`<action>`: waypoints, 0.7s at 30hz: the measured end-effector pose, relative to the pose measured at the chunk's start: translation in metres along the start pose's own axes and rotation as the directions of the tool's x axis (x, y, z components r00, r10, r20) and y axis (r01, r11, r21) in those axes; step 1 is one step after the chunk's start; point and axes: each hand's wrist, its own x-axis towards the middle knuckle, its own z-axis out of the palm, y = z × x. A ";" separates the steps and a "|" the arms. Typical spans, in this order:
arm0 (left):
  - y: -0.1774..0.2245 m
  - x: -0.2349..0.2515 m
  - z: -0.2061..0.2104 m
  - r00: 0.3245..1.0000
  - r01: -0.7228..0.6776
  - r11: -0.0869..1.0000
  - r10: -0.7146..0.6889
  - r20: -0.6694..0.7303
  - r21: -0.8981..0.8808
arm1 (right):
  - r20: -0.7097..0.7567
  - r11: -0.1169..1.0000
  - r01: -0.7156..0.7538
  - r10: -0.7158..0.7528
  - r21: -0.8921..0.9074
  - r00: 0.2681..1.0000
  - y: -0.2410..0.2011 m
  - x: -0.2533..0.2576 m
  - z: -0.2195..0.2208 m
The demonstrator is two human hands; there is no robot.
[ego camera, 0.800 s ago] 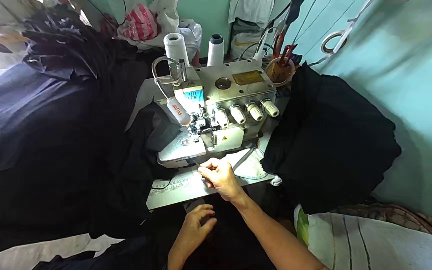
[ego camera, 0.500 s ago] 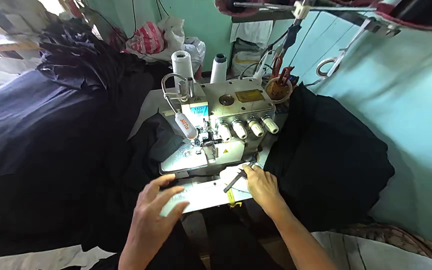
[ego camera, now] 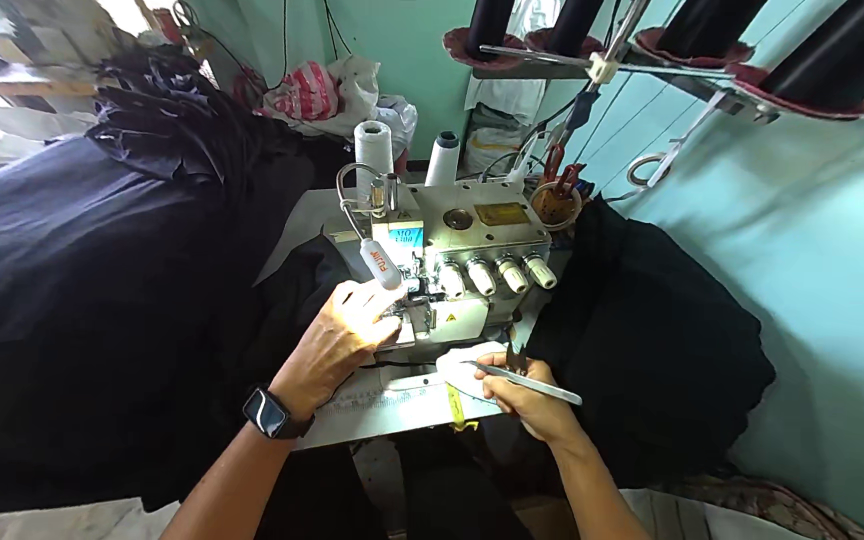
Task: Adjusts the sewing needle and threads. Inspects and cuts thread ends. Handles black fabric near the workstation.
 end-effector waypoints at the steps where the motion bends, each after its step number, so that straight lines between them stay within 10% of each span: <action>1: 0.000 -0.002 0.002 1.000 0.016 0.999 -0.016 -0.017 -0.034 | 0.054 0.989 -0.006 -0.002 0.145 0.999 -0.002 -0.003 0.002; 7: 0.044 -0.022 0.011 0.928 0.220 0.739 -0.360 -0.097 -0.637 | 0.022 0.906 0.376 -0.387 0.193 0.922 -0.013 -0.002 0.028; 10: 0.084 -0.013 0.011 0.572 0.238 0.144 -0.820 0.019 -0.961 | -0.051 0.871 0.420 -0.422 0.256 0.905 -0.022 -0.001 0.051; 13: 0.097 0.005 0.003 0.247 0.081 -0.367 -0.893 0.375 -0.927 | -0.054 0.831 0.502 -0.505 0.240 0.861 -0.022 0.001 0.072; 21: 0.094 0.015 -0.002 0.144 -0.057 -0.561 -0.824 0.549 -0.826 | -0.062 0.653 0.758 -0.756 0.002 0.651 -0.010 0.012 0.101</action>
